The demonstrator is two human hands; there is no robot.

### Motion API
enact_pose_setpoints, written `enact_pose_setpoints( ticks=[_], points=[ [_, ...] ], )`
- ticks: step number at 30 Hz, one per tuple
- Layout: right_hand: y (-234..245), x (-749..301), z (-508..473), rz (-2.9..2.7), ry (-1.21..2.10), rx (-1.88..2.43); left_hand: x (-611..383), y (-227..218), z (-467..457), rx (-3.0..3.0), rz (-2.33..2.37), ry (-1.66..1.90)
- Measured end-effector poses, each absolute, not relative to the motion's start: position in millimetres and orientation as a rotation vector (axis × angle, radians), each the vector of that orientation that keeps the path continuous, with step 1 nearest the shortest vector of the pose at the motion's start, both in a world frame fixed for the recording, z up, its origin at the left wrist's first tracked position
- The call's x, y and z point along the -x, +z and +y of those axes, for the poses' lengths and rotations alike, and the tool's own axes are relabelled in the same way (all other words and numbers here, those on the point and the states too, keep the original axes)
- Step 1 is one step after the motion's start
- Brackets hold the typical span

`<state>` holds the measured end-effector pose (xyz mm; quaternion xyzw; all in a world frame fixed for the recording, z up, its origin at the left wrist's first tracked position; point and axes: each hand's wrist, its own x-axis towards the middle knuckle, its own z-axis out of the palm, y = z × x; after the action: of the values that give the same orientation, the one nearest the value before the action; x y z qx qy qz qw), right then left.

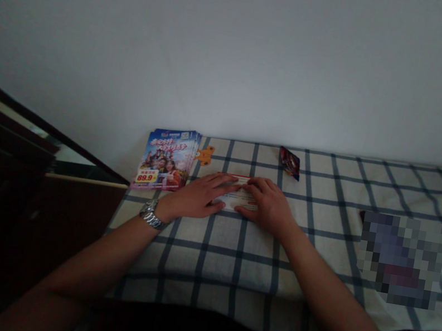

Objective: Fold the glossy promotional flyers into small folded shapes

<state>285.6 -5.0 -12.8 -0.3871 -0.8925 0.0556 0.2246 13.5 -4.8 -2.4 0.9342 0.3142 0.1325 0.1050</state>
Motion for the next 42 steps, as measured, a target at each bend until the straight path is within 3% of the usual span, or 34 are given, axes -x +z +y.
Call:
enact_pose_setpoints(
  ticks=[42],
  points=[
    [-19,-289,-3,-2.431,0.157,1.049,12,5,-1,-2.701,0.822,0.381]
  ],
)
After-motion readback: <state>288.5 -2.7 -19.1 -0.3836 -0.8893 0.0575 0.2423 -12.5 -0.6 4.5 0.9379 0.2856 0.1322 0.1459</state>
